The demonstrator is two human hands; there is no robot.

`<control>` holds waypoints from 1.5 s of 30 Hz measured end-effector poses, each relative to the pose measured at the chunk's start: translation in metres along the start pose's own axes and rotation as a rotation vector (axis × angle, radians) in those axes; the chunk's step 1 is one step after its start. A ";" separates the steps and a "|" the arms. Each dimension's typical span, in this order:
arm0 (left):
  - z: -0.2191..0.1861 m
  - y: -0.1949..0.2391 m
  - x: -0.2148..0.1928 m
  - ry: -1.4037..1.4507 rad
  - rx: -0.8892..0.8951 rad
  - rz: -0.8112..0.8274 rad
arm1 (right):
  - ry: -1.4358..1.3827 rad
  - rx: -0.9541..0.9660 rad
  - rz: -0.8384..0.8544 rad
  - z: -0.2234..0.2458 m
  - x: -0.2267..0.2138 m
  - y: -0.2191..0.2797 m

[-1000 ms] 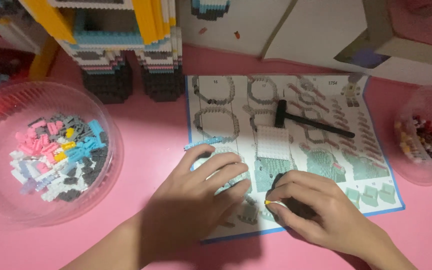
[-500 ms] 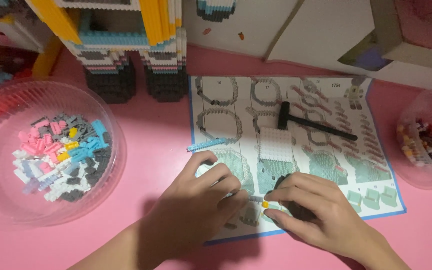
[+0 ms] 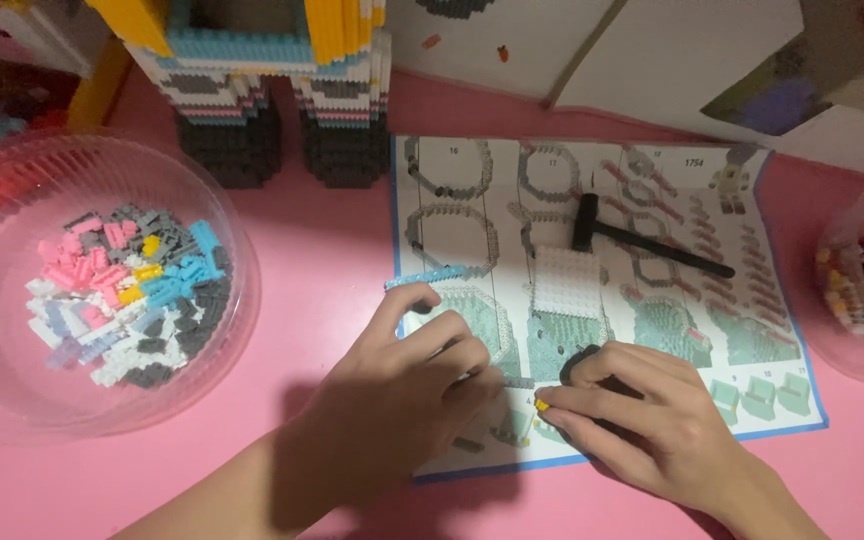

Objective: Assembling a nanoblock model by following instructions and connecting small plastic pieces.

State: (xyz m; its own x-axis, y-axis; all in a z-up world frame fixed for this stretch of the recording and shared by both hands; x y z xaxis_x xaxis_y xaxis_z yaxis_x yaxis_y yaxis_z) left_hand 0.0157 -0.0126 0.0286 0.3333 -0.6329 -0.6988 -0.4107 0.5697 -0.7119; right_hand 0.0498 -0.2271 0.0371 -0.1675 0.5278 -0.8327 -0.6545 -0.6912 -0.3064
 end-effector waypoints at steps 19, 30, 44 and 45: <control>0.010 -0.002 -0.011 0.132 -0.063 -0.030 | 0.095 -0.101 -0.028 0.002 0.003 0.002; 0.013 -0.005 -0.022 0.193 -0.131 -0.111 | 0.102 -0.185 -0.009 0.006 0.002 0.001; 0.009 0.001 -0.003 0.063 -0.046 0.012 | -0.015 0.035 -0.039 -0.002 0.003 0.004; 0.009 0.002 -0.001 0.063 -0.048 0.012 | -0.016 0.035 -0.038 -0.002 0.003 0.004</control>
State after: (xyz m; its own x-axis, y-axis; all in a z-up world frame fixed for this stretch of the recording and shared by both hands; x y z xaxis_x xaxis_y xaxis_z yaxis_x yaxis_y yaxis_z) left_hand 0.0218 -0.0063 0.0278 0.2750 -0.6587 -0.7003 -0.4553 0.5524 -0.6983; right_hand 0.0477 -0.2289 0.0323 -0.1537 0.5612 -0.8133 -0.6857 -0.6532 -0.3212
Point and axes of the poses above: each hand's wrist, its own y-axis away from the middle knuckle, its own x-axis out of the palm, z = x × y, the point moved 4 cm from there along -y, towards the middle knuckle, and after that the axes turned 10 degrees about x, right-handed, at the moved point
